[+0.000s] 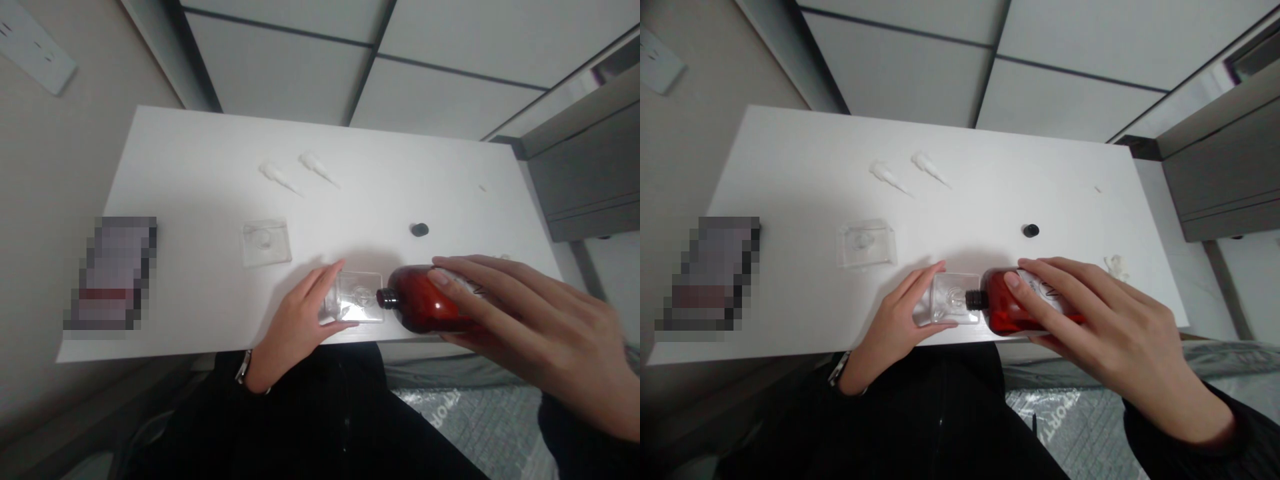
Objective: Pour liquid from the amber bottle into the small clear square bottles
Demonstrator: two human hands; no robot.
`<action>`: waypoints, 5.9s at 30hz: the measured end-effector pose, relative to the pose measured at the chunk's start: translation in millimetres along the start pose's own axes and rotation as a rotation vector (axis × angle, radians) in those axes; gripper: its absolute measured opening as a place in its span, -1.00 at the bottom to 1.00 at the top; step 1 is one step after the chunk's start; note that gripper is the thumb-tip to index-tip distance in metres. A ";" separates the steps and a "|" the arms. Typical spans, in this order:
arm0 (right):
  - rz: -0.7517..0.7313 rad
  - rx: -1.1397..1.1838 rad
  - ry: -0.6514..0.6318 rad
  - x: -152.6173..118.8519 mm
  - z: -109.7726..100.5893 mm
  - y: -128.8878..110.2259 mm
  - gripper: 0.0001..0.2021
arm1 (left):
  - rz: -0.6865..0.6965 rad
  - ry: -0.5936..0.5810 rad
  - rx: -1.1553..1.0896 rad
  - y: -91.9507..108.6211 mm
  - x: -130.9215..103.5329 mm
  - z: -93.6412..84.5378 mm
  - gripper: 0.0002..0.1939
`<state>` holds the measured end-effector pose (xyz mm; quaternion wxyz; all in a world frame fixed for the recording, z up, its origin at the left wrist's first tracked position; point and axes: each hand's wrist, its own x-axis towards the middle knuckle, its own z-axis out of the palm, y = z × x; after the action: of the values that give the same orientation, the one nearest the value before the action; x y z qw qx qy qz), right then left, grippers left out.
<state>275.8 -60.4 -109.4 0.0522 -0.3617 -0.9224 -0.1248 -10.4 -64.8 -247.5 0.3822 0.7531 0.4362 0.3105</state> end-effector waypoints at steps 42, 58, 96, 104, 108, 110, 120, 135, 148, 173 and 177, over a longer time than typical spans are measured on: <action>0.117 -0.007 -0.115 -7.2 -21.2 0.4 -0.11 | -0.023 0.006 -0.002 3.3 1.9 -2.7 -0.09; 0.133 0.006 -0.115 -8.2 -22.4 0.0 -0.17 | -0.030 -0.005 -0.011 4.6 2.5 -3.0 -0.11; 0.098 0.015 -0.172 -6.9 -31.3 4.5 -0.27 | -0.005 0.009 -0.026 5.2 2.6 -3.4 -0.15; 0.117 0.024 -0.207 -9.4 -32.7 5.6 -0.34 | 0.021 0.021 0.001 4.2 3.5 -1.8 -0.10; 0.097 0.030 -0.189 -8.8 -32.1 5.8 -0.34 | 0.022 0.022 0.004 5.2 3.4 -1.9 -0.11; 0.106 0.045 -0.196 -8.3 -31.3 6.1 -0.33 | 0.029 0.028 0.004 5.4 3.3 -1.7 -0.11; 0.085 0.041 -0.160 -9.0 -27.7 6.9 -0.30 | 0.018 0.022 -0.004 5.2 3.7 -2.7 -0.09; 0.080 0.030 -0.210 -8.5 -34.0 7.8 -0.36 | 0.027 0.028 -0.001 3.9 3.0 -1.0 -0.09; -0.020 0.003 -0.233 -10.1 -37.2 19.3 -0.29 | 0.000 0.018 -0.017 6.2 3.3 -2.3 -0.10; -0.030 -0.006 -0.289 6.9 -45.2 11.2 -0.25 | -0.010 0.008 -0.036 5.4 2.6 -1.1 -0.08; -0.049 -0.008 -0.308 9.7 -49.1 10.2 -0.21 | 0.003 0.021 -0.037 5.1 2.1 -0.4 -0.08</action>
<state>275.9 -60.0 -58.4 -0.0943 -0.3544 -0.9275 -0.0729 -7.7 -64.4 -242.7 0.3912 0.7433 0.4331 0.3271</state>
